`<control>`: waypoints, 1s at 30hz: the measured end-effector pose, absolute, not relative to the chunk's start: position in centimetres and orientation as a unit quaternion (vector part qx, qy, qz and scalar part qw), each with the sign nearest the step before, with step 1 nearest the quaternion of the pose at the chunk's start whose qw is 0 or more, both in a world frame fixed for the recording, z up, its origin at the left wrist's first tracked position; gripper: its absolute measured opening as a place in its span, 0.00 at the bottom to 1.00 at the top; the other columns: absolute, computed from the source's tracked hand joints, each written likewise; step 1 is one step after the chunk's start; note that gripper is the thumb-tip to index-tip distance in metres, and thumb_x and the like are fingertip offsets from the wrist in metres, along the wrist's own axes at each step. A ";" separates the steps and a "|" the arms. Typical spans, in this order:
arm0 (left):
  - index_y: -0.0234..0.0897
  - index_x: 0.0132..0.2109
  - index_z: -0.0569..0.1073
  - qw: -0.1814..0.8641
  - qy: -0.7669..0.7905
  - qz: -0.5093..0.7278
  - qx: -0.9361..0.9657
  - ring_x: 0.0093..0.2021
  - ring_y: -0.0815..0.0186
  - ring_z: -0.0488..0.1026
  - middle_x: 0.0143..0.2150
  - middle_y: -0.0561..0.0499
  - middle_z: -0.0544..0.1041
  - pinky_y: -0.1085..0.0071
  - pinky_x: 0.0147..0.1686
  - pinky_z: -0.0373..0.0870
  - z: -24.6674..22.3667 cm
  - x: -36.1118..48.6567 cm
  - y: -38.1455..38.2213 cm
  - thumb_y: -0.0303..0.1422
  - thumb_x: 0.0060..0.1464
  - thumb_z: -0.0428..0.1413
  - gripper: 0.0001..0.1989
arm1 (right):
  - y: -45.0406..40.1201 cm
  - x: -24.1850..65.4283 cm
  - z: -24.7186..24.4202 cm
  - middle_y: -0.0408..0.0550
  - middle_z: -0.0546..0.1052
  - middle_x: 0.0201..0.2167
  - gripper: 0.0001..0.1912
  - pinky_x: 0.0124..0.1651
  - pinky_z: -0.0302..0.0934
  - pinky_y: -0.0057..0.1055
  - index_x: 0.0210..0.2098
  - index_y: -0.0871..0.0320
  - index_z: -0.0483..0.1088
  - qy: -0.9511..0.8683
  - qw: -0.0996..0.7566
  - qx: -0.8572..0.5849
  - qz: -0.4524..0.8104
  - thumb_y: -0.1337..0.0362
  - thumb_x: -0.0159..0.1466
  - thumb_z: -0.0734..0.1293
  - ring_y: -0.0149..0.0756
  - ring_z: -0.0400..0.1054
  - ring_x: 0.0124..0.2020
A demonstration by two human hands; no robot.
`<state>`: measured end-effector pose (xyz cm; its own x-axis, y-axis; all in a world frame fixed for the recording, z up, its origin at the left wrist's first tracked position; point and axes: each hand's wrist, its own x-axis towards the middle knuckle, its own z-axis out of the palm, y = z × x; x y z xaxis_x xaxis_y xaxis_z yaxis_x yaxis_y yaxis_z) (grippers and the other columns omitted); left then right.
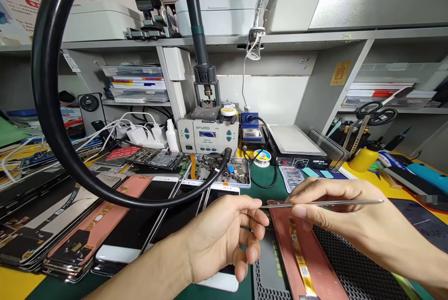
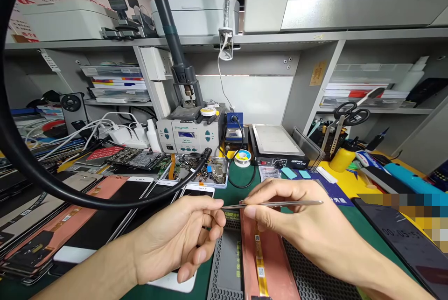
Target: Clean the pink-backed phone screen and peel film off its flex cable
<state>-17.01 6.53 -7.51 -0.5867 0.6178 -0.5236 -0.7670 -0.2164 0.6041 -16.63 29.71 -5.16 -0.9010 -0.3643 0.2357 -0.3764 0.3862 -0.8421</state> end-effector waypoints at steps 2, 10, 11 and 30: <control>0.31 0.32 0.74 0.444 0.441 0.775 -0.089 0.15 0.72 0.69 0.22 0.54 0.70 0.78 0.06 0.67 -7.4 -17.0 6.5 0.37 0.58 0.52 0.14 | 29.7 -16.6 -5.1 0.45 0.83 0.33 0.06 0.34 0.70 0.24 0.31 0.49 0.81 -0.834 0.007 0.223 0.504 0.55 0.60 0.74 0.38 0.77 0.33; 0.32 0.32 0.73 0.442 0.460 0.765 -0.094 0.12 0.73 0.66 0.19 0.55 0.69 0.79 0.07 0.65 -6.9 -17.0 6.8 0.36 0.59 0.51 0.12 | 29.7 -16.6 -5.0 0.43 0.83 0.34 0.05 0.34 0.69 0.22 0.31 0.48 0.81 -0.835 0.011 0.225 0.502 0.56 0.60 0.74 0.36 0.77 0.33; 0.32 0.32 0.73 0.441 0.462 0.764 -0.093 0.12 0.73 0.66 0.19 0.55 0.69 0.79 0.07 0.65 -6.8 -17.0 6.8 0.35 0.59 0.51 0.12 | 29.7 -16.5 -5.0 0.43 0.83 0.34 0.05 0.34 0.69 0.22 0.31 0.49 0.81 -0.834 0.008 0.223 0.505 0.56 0.60 0.74 0.36 0.77 0.34; 0.33 0.30 0.72 0.348 0.521 0.778 -0.038 0.15 0.74 0.64 0.22 0.56 0.67 0.79 0.08 0.67 -6.7 -16.4 7.1 0.33 0.62 0.52 0.13 | 29.6 -16.3 -4.5 0.39 0.82 0.31 0.06 0.34 0.66 0.20 0.33 0.49 0.80 -0.824 -0.061 0.193 0.530 0.54 0.62 0.73 0.31 0.75 0.32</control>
